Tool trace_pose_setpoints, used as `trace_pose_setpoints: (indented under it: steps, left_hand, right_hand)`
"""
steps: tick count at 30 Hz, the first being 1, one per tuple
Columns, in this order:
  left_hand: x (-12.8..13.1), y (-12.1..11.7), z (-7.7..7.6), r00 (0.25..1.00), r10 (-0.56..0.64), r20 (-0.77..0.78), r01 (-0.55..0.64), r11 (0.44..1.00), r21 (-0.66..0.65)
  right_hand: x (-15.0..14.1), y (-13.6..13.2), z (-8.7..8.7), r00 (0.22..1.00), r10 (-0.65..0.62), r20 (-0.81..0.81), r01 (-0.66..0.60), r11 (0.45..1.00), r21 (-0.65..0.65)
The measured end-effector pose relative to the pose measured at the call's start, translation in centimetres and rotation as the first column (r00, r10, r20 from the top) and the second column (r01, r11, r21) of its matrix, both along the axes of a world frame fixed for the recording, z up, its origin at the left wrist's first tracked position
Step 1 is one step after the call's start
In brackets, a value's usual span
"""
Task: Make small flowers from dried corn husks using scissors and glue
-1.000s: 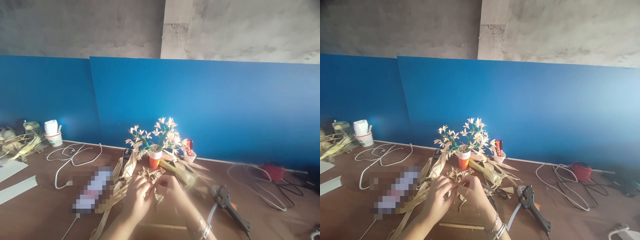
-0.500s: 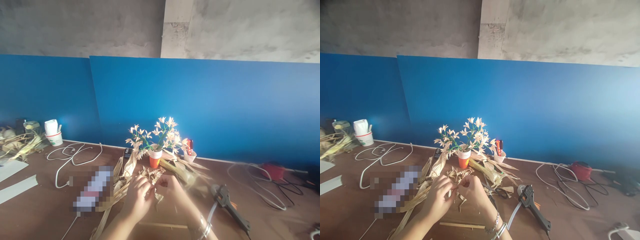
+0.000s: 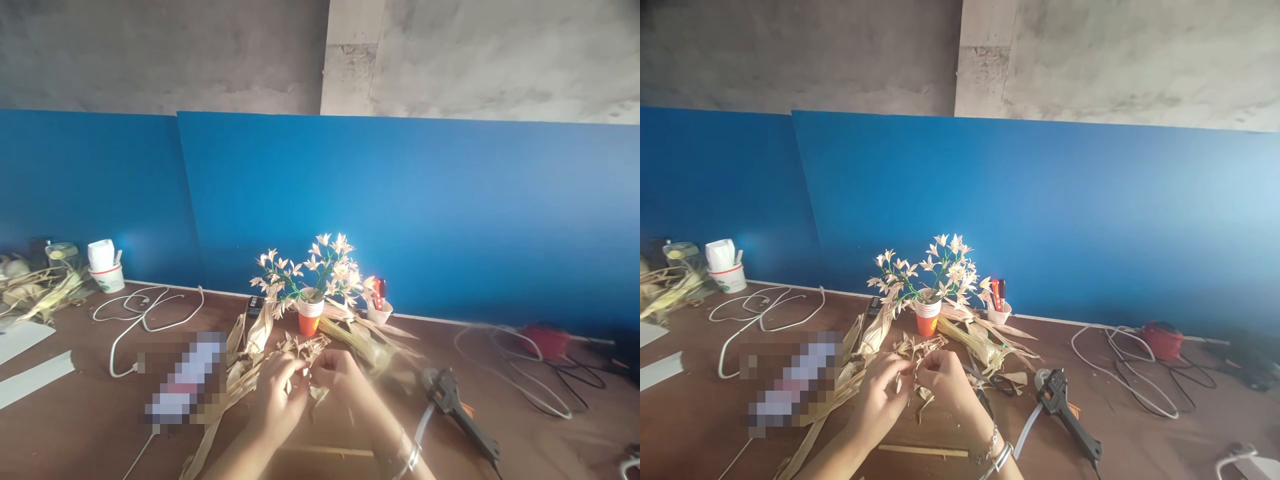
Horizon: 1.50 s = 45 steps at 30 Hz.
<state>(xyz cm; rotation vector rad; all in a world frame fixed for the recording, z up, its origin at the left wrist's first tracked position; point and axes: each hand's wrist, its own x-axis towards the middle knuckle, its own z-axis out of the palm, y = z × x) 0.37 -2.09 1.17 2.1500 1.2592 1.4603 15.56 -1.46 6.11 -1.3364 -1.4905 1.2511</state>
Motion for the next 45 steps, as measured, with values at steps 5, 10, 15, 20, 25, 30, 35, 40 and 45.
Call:
trace_pose_setpoints:
  steps: [5, 10, 15, 20, 25, 30, 35, 40, 45]
  left_hand:
    - [-0.2, 0.0, 0.5, 0.989, 0.049, -0.139, -0.034, 0.994, 0.108]
    - [-0.2, 0.0, 0.6, 0.993, 0.013, -0.114, -0.013, 1.0, 0.004]
    - [-0.2, 0.3, 0.0, 0.999, -0.012, -0.039, 0.007, 0.992, -0.125]
    - [-0.1, 0.3, 0.0, 0.988, -0.079, 0.131, 0.117, 0.942, -0.316]
    - [0.0, 0.4, 0.4, 0.953, -0.075, 0.294, 0.199, 0.885, -0.42]
    - [0.1, 0.6, 0.5, 0.926, -0.052, 0.373, 0.224, 0.873, -0.433]
    - [0.1, 0.5, 0.5, 0.921, -0.05, 0.386, 0.231, 0.868, -0.439]
    - [0.1, 0.7, 0.1, 0.947, -0.036, 0.319, 0.177, 0.887, -0.427]
    - [0.1, 0.8, -0.3, 0.957, -0.028, 0.288, 0.151, 0.896, -0.417]
  right_hand:
    - [0.1, 0.5, -0.6, 0.999, 0.009, 0.044, -0.011, 0.999, 0.043]
    - [0.0, 0.3, -0.3, 1.0, -0.001, 0.023, 0.0, 0.999, 0.033]
    - [0.3, 0.4, -0.4, 0.999, 0.001, 0.05, -0.004, 0.998, 0.057]
    - [0.3, 0.8, -1.4, 0.999, 0.029, 0.04, -0.035, 0.987, 0.159]
    - [0.5, 1.0, -2.1, 0.995, 0.094, -0.015, -0.089, 0.977, 0.195]
    - [0.7, 1.1, -2.3, 0.983, 0.184, -0.007, -0.178, 0.959, 0.221]
    - [0.3, 0.7, -1.6, 0.98, 0.055, 0.191, -0.115, 0.941, 0.318]
    - [0.2, 0.5, -1.1, 0.932, -0.001, 0.362, -0.162, 0.893, 0.419]
    - [0.2, 0.0, -0.6, 0.905, -0.043, 0.423, -0.156, 0.893, 0.423]
